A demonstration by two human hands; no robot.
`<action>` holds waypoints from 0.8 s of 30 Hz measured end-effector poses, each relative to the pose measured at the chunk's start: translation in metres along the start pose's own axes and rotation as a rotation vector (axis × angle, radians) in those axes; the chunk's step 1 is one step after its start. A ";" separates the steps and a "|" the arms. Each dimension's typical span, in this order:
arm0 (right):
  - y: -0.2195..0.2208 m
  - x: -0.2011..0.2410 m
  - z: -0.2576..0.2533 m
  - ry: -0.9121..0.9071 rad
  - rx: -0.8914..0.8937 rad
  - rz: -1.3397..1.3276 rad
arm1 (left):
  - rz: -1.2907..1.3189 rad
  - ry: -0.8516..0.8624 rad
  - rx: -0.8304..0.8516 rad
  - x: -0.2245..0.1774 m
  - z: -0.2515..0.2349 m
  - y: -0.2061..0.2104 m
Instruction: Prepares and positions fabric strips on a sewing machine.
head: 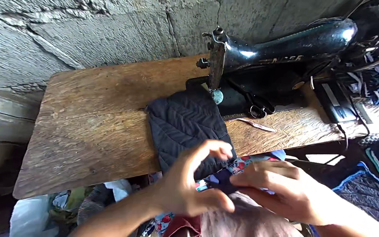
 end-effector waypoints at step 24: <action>0.085 -0.092 0.058 0.689 -0.076 -0.840 | -0.449 -0.270 -0.102 0.124 -0.058 -0.046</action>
Point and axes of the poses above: each hand's wrist, its own z-axis away from the middle knuckle, its own y-axis out of the palm, x = y × z, the point moved 7 cm from there along -z, towards the middle knuckle, and after that the axes turned 10 degrees about y, right-handed, at the moved point
